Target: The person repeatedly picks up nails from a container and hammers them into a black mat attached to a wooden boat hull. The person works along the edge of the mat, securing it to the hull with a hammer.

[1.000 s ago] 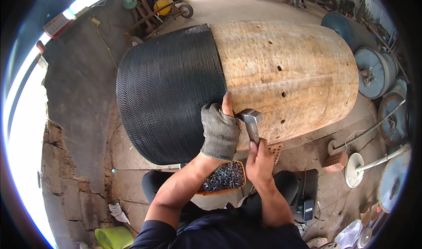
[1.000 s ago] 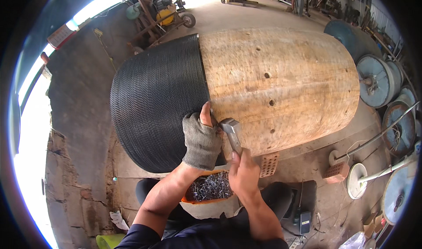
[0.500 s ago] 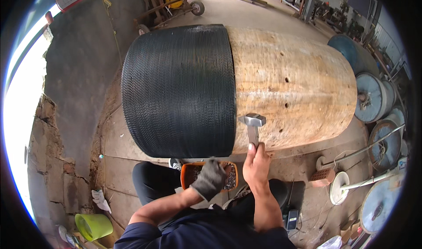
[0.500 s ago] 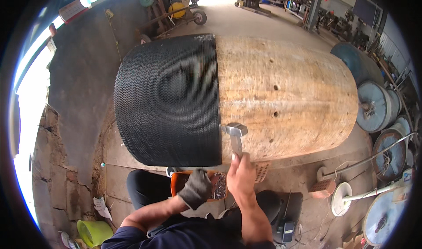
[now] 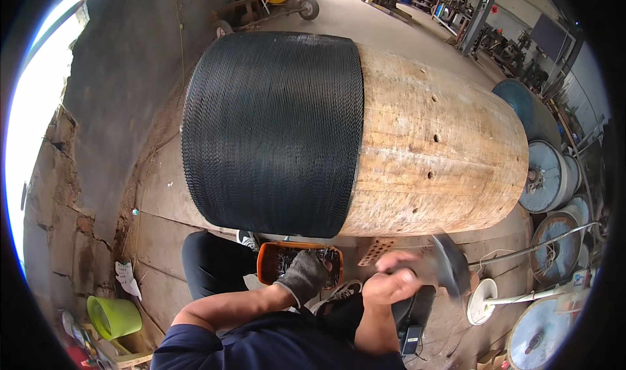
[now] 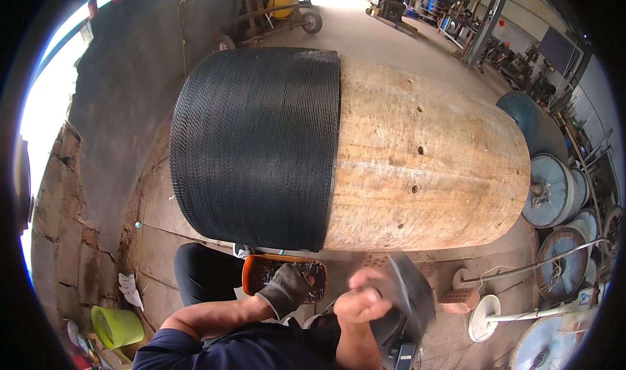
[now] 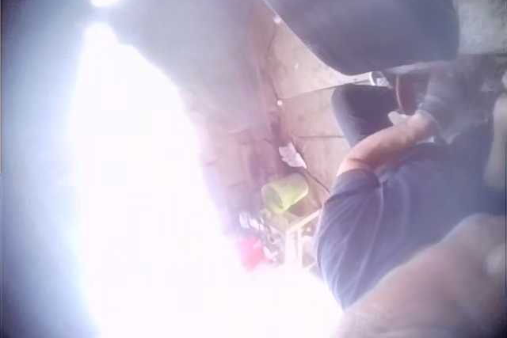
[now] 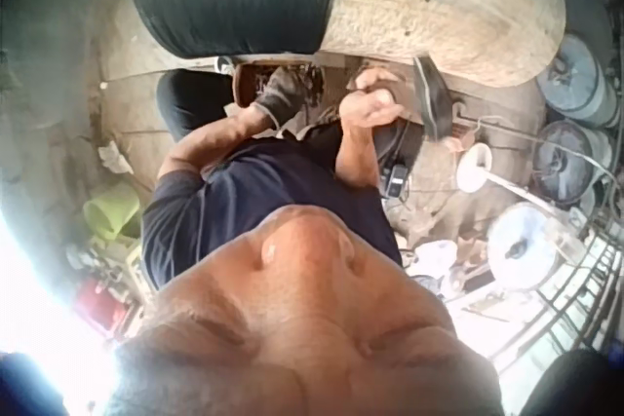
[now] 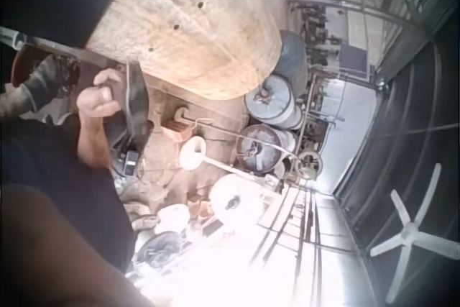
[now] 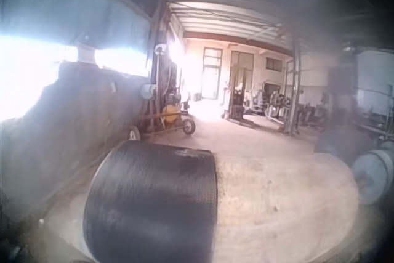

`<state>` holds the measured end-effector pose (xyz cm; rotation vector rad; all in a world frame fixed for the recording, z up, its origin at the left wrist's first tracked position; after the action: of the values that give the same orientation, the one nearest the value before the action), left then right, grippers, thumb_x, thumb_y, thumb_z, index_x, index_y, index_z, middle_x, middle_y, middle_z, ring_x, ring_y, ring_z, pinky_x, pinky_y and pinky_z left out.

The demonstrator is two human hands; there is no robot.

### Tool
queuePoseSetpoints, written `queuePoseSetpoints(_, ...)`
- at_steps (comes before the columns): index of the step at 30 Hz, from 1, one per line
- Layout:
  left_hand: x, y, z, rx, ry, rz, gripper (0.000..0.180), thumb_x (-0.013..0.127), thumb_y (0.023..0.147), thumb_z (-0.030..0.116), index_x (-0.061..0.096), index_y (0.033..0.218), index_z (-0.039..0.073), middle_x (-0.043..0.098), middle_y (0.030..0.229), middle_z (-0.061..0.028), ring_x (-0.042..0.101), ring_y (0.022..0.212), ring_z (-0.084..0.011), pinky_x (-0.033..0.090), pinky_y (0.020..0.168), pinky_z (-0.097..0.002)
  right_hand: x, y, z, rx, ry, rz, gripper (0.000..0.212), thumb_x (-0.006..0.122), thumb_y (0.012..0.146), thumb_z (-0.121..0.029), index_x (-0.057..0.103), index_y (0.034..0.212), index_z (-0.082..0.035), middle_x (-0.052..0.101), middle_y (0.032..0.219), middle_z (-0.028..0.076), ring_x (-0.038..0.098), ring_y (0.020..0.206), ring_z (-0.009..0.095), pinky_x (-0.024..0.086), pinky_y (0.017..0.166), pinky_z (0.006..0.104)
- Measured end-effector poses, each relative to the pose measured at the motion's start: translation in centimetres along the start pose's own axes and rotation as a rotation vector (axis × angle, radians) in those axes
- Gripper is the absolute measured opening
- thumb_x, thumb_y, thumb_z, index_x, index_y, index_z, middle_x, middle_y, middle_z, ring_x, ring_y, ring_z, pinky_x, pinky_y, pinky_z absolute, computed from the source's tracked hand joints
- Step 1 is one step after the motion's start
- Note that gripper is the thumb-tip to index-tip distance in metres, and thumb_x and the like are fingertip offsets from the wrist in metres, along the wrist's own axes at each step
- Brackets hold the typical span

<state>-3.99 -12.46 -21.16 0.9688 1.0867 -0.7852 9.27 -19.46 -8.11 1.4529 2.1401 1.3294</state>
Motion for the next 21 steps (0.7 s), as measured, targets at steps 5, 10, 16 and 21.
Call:
queuePoseSetpoints(5, -3.0, -0.5, 0.2, -0.088, -0.260, 0.017, 0.016, 0.048, 0.096, 0.012, 0.059, 0.092, 0.001, 0.062, 0.070, -0.0162, 0.062, 0.062, -0.0347, 0.049, 0.056, -0.0487, 0.7, -4.5, 5.7, 0.353, -0.663, -0.597, 0.030, 0.049, 0.107, -0.029, 0.052, 0.098, 0.000, 0.052, 0.067, 0.008, 0.046, 0.050, 0.017, 0.039, 0.048, 0.0330)
queuePoseSetpoints(10, -8.4, 2.1, -1.2, -0.119, -0.349, 0.350, 0.007, 0.052, 0.090, 0.004, 0.055, 0.096, 0.002, 0.058, 0.073, -0.0142, 0.060, 0.061, -0.0345, 0.048, 0.055, -0.0480, 0.0, -0.6, -0.4, 0.068, -0.114, -0.102, 0.040, 0.041, 0.109, -0.039, 0.046, 0.102, 0.000, 0.048, 0.069, 0.005, 0.043, 0.052, 0.012, 0.039, 0.047, 0.0238)
queuePoseSetpoints(16, -18.3, 7.7, -6.2, 0.181, 0.043, 0.687, 0.065, 0.069, 0.069, -0.003, 0.056, 0.132, 0.006, 0.060, 0.113, -0.0138, 0.061, 0.095, -0.0336, 0.050, 0.088, -0.0478, 1.2, -3.3, 5.2, 0.498, -0.683, -0.529, 0.029, 0.055, 0.101, -0.024, 0.053, 0.087, 0.001, 0.056, 0.070, 0.023, 0.053, 0.062, 0.041, 0.046, 0.056, 0.0477)
queuePoseSetpoints(21, -19.4, 10.8, -10.3, 0.173, 0.209, 0.811, 0.058, 0.068, 0.071, -0.001, 0.057, 0.127, 0.006, 0.059, 0.111, -0.0104, 0.061, 0.101, -0.0319, 0.048, 0.095, -0.0501, -0.7, -2.1, 1.1, 0.067, -0.046, -0.080, 0.032, 0.047, 0.108, -0.029, 0.050, 0.099, 0.001, 0.053, 0.077, 0.009, 0.050, 0.058, 0.014, 0.039, 0.049, 0.0239)
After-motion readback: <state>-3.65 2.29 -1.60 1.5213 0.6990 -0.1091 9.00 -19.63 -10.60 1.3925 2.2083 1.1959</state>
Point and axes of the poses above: each hand's wrist, its own y-axis towards the middle knuckle, its own x-axis out of the palm, z = x × y, the point moved 4 cm from there along y, towards the middle knuckle
